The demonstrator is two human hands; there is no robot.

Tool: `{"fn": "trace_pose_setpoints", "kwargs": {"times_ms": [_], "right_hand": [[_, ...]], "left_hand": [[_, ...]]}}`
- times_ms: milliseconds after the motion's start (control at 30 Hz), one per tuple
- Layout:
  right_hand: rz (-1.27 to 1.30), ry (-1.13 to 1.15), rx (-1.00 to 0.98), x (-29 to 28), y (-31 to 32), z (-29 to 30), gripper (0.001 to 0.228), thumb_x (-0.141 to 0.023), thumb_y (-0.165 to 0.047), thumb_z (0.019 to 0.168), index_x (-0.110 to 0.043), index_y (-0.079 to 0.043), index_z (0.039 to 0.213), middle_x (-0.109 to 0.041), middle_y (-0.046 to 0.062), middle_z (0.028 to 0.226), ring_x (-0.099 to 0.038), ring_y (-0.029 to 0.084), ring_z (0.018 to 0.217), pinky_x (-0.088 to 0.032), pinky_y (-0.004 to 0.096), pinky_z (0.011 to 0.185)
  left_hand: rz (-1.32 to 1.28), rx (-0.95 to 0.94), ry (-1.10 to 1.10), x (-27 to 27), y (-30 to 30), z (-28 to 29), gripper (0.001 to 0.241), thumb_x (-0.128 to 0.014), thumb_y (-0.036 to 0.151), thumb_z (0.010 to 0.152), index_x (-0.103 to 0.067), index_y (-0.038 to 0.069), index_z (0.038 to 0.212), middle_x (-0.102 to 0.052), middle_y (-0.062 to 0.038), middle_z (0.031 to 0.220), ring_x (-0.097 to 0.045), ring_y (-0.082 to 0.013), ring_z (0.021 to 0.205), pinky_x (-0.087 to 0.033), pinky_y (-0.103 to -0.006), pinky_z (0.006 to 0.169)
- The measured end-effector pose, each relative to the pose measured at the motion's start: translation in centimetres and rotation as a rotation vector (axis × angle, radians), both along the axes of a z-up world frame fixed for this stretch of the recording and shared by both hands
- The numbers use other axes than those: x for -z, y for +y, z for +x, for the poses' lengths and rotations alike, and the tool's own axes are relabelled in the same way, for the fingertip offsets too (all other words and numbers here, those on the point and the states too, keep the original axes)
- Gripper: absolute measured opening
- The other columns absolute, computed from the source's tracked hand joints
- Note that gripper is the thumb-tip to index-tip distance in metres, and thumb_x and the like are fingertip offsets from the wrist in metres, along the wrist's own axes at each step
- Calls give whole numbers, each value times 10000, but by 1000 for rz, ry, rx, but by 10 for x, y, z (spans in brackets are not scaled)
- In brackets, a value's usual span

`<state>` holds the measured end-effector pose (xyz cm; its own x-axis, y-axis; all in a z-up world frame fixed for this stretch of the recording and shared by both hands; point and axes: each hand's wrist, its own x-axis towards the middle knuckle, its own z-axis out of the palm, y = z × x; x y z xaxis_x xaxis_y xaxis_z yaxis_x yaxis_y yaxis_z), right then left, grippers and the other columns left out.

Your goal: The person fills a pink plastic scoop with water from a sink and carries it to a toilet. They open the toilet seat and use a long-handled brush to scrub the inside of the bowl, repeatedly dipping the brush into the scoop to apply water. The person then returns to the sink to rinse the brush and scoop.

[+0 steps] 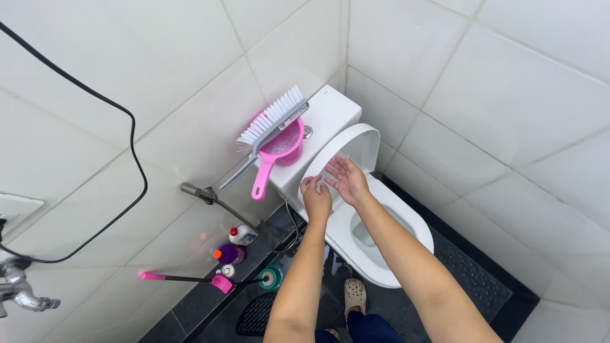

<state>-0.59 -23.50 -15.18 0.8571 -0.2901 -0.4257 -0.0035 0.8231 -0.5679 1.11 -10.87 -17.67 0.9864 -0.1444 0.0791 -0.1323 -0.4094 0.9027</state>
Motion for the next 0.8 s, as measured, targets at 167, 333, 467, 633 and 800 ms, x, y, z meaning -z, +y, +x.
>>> {"fn": "trace_pose_setpoints", "kwargs": {"times_ms": [167,333,467,633,800], "right_hand": [[-4,-13,-91,1,-4,19,631,-440,-474,1032,-429,-39,1488,-489,139,1509,-511,308,1345,-468,508,1063],[-18,1,-74,-3,-2,21,624,-437,-454,1030,-418,-21,1479,-495,147,1498,-519,345,1339,-478,527,1070],[-13,27,-66,9,3,21,602,-456,-428,1032,-450,-2,1457,-524,177,1442,-560,351,1264,-486,512,1050],[-14,91,-117,10,18,18,572,-471,-444,1024,-492,-25,1412,-564,176,1379,-595,322,1168,-503,477,1006],[-61,131,-132,23,38,17,472,-507,-433,1025,-584,-49,1287,-615,129,1207,-602,276,1066,-510,430,908]], "left_hand": [[20,-52,-12,4,-2,19,298,-608,97,909,-709,46,1185,-532,-175,1341,-562,-351,1231,-478,-412,1016],[33,-63,-12,13,2,31,288,-614,111,906,-726,88,1170,-579,-166,1322,-581,-335,1240,-503,-398,1000],[7,15,-8,0,11,31,295,-634,104,889,-721,92,1171,-549,-192,1369,-572,-358,1232,-481,-414,1019],[112,52,-121,-39,27,23,303,-629,64,892,-746,79,1171,-585,-230,1331,-560,-404,1260,-457,-458,1058],[38,147,-185,-157,51,14,284,-623,138,924,-704,68,1187,-667,-186,1223,-634,-401,1169,-504,-441,1007]]}}
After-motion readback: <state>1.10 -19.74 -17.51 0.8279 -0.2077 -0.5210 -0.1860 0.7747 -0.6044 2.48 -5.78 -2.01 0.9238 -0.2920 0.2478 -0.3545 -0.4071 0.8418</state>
